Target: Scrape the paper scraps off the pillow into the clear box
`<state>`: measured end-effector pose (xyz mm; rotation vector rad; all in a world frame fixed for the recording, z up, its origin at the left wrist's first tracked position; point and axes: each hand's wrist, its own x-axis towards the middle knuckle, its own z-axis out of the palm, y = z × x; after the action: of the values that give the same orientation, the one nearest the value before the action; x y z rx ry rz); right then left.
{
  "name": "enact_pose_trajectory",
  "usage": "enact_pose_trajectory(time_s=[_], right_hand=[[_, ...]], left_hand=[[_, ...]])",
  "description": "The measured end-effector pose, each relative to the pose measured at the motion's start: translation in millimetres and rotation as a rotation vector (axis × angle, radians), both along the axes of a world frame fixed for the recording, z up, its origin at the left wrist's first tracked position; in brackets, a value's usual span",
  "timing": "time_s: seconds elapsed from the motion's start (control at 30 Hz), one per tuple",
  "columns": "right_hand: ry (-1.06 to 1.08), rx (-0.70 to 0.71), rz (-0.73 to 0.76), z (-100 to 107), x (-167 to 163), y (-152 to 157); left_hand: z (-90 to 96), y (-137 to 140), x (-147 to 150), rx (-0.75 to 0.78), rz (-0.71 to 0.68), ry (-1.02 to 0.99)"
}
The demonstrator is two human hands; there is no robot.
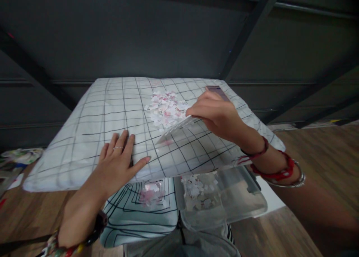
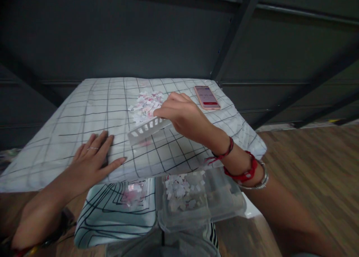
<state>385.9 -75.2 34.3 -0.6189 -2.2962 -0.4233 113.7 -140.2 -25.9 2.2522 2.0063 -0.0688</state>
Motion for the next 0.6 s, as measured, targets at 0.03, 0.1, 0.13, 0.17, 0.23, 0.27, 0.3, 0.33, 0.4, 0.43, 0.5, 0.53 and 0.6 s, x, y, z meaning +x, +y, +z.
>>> enact_pose_trajectory(time_s=[0.03, 0.1, 0.13, 0.17, 0.23, 0.27, 0.3, 0.33, 0.4, 0.43, 0.5, 0.53, 0.6], right_hand=[[0.005, -0.003, -0.005, 1, 2, -3], [0.026, -0.009, -0.033, 3, 2, -7], [0.036, -0.011, -0.048, 3, -1, -8], [0.042, -0.013, -0.065, 3, -6, -8], [0.032, -0.025, -0.104, 2, -17, -6], [0.013, -0.034, -0.118, 1, -22, -4], [-0.010, -0.044, -0.125, 0, -25, -2], [-0.034, -0.054, -0.124, 0, -27, -1], [-0.068, -0.078, -0.100, 0, -24, -1], [-0.071, -0.089, -0.089, 1, -20, -3], [-0.051, -0.106, -0.084, 4, -7, -9], [-0.034, -0.103, -0.086, 6, -1, -12], [0.001, -0.079, -0.104, 9, 11, -20]], left_hand=[[-0.8, 0, 0, 0.010, -0.003, 0.000], [-2.4, 1, -1, 0.033, -0.011, -0.003], [-3.0, 1, -1, 0.043, -0.016, -0.006], [-3.4, 1, -2, 0.053, -0.019, -0.010], [-3.4, 1, -3, 0.060, -0.021, -0.020], [-3.2, 1, -3, 0.059, -0.024, -0.026], [-2.9, 1, -4, 0.057, -0.025, -0.029], [-2.5, 0, -4, 0.056, -0.025, -0.031], [-2.0, -1, -4, 0.052, -0.024, -0.030], [-1.9, -1, -4, 0.051, -0.024, -0.029], [-2.1, -1, -4, 0.048, -0.025, -0.029], [-2.2, -1, -3, 0.049, -0.023, -0.031], [-2.7, 0, -3, 0.059, -0.017, -0.036]])
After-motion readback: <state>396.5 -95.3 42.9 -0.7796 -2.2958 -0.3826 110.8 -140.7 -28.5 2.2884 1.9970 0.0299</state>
